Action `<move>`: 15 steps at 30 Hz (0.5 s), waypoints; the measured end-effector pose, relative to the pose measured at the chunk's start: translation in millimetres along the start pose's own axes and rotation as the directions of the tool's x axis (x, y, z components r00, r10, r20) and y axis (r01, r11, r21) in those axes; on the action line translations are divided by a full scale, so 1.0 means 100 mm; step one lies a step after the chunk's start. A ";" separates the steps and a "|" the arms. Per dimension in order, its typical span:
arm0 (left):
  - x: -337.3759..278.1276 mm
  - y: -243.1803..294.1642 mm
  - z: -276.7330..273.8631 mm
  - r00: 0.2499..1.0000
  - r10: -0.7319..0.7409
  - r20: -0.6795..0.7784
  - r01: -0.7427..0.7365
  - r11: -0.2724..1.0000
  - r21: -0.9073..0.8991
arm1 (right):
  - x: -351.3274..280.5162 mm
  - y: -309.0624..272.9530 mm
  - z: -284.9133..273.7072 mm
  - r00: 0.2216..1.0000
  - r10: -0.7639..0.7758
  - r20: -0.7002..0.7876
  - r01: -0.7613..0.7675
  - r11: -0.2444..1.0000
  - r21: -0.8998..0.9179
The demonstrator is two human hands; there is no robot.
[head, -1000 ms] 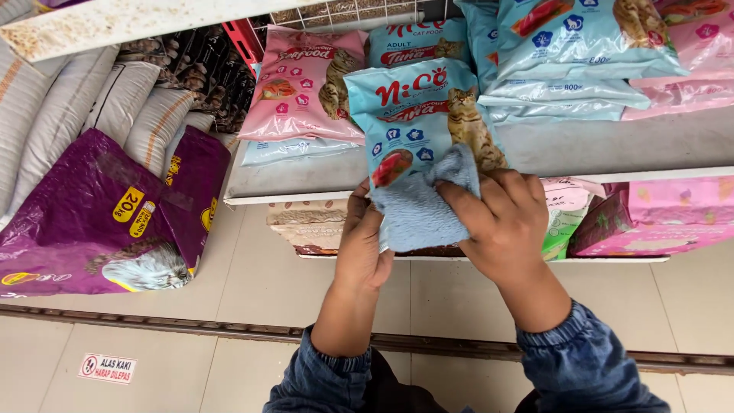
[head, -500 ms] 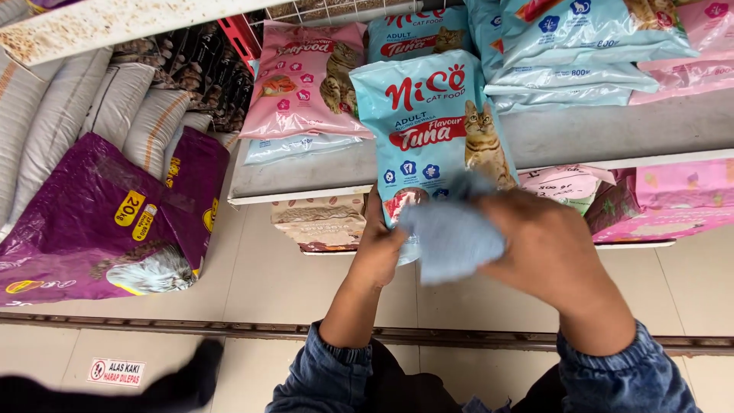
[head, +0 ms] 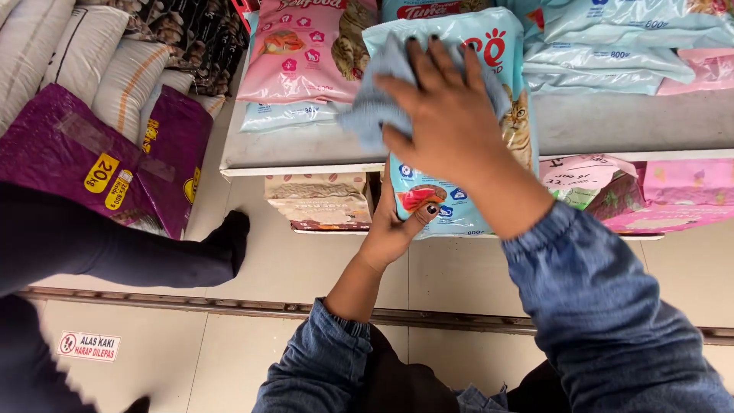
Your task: Cleaning and organizing bags of pet food on shelves using a cleaning cloth.
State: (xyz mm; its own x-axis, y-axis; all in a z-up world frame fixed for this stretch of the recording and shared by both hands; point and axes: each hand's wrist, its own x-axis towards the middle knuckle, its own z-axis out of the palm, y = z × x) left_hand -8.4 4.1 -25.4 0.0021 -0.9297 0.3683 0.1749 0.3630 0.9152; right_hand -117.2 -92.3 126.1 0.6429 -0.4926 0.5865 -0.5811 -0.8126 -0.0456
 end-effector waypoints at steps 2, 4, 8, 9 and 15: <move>0.01 0.00 0.00 0.999 -0.030 -0.014 0.028 0.995 -0.098 | 0.17 0.19 0.18 1.000 0.023 0.001 -0.023 1.000 0.019; 0.00 -0.01 0.00 1.000 -0.016 -0.018 0.013 0.991 -0.135 | 0.28 0.40 0.42 0.971 0.223 0.090 -0.226 0.974 0.026; 0.00 -0.01 -0.01 0.999 -0.037 -0.001 0.036 0.984 -0.175 | 0.14 0.39 0.51 0.973 0.112 -0.201 -0.137 0.984 -0.116; 0.00 -0.03 -0.01 0.999 -0.042 0.009 0.043 0.982 -0.186 | 0.07 0.28 0.38 0.982 0.105 -0.155 -0.123 0.986 -0.111; 0.00 -0.37 -0.17 0.997 0.067 0.033 -0.067 0.998 0.003 | -0.66 -0.26 -0.22 1.000 0.021 0.003 -0.021 0.999 -0.025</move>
State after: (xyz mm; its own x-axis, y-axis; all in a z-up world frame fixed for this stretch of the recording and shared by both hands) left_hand 1.4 -10.7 -61.4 -0.0187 -0.9007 0.4341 0.1717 0.4248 0.8888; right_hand -155.3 -32.4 106.4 0.6319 -0.5108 0.5829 -0.6070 -0.7938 -0.0376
